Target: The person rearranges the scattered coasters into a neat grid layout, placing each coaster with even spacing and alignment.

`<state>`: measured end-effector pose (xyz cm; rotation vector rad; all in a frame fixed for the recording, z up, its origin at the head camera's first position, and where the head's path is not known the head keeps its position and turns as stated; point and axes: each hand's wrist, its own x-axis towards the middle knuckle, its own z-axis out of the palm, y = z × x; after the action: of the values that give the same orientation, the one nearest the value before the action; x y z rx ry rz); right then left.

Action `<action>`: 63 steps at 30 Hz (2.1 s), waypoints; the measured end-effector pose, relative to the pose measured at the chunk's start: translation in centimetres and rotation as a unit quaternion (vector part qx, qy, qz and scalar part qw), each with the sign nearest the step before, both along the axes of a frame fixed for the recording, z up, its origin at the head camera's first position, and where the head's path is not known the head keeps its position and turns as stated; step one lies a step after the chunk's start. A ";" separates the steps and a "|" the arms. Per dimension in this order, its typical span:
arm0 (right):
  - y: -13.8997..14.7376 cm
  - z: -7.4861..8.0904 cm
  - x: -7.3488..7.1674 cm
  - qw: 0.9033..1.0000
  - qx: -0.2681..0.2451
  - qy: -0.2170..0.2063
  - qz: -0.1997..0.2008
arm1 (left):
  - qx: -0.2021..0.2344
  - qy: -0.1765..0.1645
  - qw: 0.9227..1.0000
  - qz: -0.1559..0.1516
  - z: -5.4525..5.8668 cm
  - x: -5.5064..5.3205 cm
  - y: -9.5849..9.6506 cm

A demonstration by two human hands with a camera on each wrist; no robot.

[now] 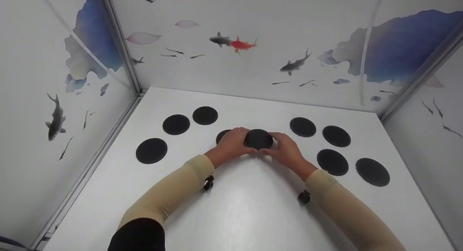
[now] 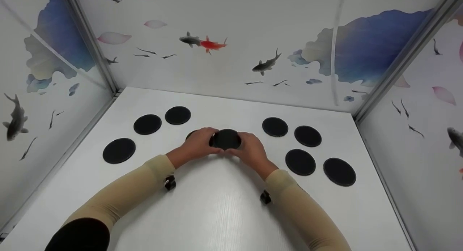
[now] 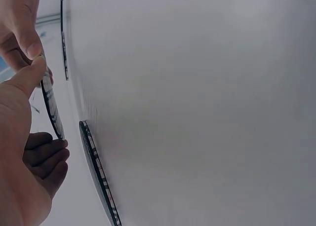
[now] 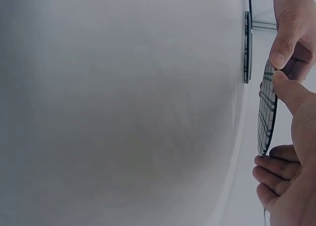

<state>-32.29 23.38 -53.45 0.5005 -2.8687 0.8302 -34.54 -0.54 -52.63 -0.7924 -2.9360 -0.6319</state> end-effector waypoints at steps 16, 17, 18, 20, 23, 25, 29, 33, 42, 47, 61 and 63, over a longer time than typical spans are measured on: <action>0.0 0.0 -0.1 0.999 0.005 -0.035 -0.016 | -0.002 -0.027 1.000 0.002 -0.6 -0.7 0.7; 0.0 0.0 -0.1 0.999 0.005 -0.037 -0.019 | -0.003 -0.027 1.000 0.001 -0.6 -0.7 0.7; -0.1 -0.1 -0.2 0.999 0.006 -0.041 -0.021 | -0.005 -0.028 1.000 0.001 -0.6 -0.8 0.8; -0.1 -0.1 -0.2 0.999 0.009 -0.046 -0.025 | -0.008 -0.027 1.000 0.002 -0.7 -0.9 0.8; -0.1 -0.2 -0.3 0.999 0.007 -0.049 -0.023 | -0.010 -0.028 1.000 0.003 -0.8 -1.0 0.9; -0.1 -0.3 -0.3 0.999 0.005 -0.049 -0.020 | -0.013 -0.030 0.999 0.004 -0.9 -1.0 0.9; -0.2 -0.2 -0.4 0.999 0.000 -0.044 -0.013 | -0.014 -0.031 0.999 0.004 -0.8 -1.1 0.9; -0.2 -0.2 -0.6 0.999 0.004 -0.038 -0.002 | -0.010 -0.037 0.999 0.004 -0.7 -1.0 0.9; -0.5 -0.1 -0.8 0.999 0.017 -0.042 0.006 | -0.018 -0.033 0.999 0.002 -0.7 -1.0 1.0; -0.6 -0.3 -0.9 0.998 0.042 -0.050 0.004 | -0.014 -0.031 0.999 -0.002 -0.6 -0.8 1.1; -0.8 -0.5 -0.9 0.997 0.063 -0.051 0.000 | -0.047 -0.004 0.999 -0.009 -1.2 -1.1 1.5; -0.8 -0.5 -0.9 0.997 0.067 -0.049 0.001 | -0.051 0.001 0.999 -0.011 -1.2 -1.1 1.5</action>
<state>-33.20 22.57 -53.96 0.4892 -3.0293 0.6833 -35.66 0.97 -53.85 -0.8333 -2.9829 -0.4871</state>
